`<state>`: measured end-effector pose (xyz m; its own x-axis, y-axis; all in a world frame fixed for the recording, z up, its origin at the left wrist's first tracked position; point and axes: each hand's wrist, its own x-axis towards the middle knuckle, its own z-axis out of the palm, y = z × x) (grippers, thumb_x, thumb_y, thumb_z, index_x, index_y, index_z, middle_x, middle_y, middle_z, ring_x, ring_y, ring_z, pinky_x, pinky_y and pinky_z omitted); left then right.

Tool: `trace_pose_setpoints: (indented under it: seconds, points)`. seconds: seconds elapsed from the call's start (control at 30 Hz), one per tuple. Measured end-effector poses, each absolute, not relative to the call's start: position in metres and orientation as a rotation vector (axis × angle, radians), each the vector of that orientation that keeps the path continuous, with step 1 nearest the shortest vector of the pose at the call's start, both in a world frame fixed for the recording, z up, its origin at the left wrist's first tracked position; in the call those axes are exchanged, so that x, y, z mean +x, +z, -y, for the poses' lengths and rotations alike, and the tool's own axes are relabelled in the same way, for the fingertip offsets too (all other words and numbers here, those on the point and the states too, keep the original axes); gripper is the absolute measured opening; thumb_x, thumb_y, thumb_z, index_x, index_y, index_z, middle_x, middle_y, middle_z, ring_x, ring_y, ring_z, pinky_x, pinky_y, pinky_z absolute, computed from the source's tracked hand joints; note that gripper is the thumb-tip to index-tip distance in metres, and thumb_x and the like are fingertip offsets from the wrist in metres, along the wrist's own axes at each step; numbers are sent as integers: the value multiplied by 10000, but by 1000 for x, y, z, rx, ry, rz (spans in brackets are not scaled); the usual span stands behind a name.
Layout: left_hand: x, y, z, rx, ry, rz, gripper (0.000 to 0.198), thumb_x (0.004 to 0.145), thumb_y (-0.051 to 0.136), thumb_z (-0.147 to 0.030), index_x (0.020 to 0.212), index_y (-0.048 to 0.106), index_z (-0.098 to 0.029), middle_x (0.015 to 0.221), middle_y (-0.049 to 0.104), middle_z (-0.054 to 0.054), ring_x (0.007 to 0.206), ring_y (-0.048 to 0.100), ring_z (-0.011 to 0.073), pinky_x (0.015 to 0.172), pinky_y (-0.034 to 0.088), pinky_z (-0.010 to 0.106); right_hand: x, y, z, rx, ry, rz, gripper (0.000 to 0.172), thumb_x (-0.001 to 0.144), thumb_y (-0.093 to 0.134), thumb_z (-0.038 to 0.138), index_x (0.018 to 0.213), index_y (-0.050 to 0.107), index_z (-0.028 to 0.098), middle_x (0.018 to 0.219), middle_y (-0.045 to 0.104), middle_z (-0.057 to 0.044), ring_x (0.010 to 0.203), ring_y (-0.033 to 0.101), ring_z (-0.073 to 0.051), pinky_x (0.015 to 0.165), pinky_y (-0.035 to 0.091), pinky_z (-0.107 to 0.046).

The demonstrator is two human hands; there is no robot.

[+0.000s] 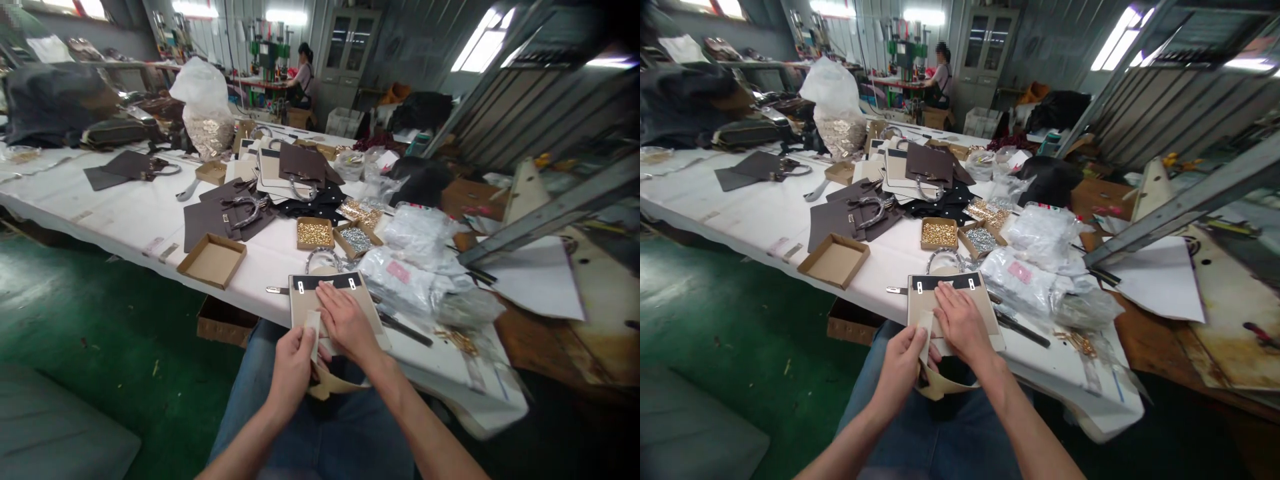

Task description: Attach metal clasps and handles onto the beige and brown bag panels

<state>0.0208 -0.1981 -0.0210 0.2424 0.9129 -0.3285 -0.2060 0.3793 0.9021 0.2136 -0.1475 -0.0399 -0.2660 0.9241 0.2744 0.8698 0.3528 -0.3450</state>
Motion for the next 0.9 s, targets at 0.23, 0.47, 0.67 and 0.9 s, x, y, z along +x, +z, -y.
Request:
trace_pose_setpoints:
  seconds: [0.23,0.47,0.67,0.9]
  points:
    - [5,-1,182,1154,964,-1217,531,1137,562,-639,854,680,-206,707,773,53,573,710,191,593,520,271,222,-15,141,-1494,523,1938,452,1182,531,399,1565,730,265,1663,677,-106,1581,611,-317,1373,435,-595]
    - [5,-5,198,1503,924,-1457,544,1186,496,-559,760,639,-252,712,753,67,651,699,203,651,421,292,217,32,148,-1400,1200,1542,624,973,892,528,1538,739,312,1457,798,-105,1325,768,-314,1194,609,-527]
    - [4,-8,200,1469,908,-1435,597,1178,503,-606,739,689,-247,699,757,78,651,710,211,652,435,289,201,26,158,-1285,1634,1158,608,944,937,510,1466,773,246,1060,850,-60,980,825,-233,963,703,-421]
    - [-5,1,188,1355,1069,-1320,518,1078,710,-430,1542,661,-206,1452,792,181,1267,781,317,1061,610,406,194,30,154,-1283,1646,1135,599,908,975,486,1427,802,241,1113,850,-85,983,820,-243,934,711,-416]
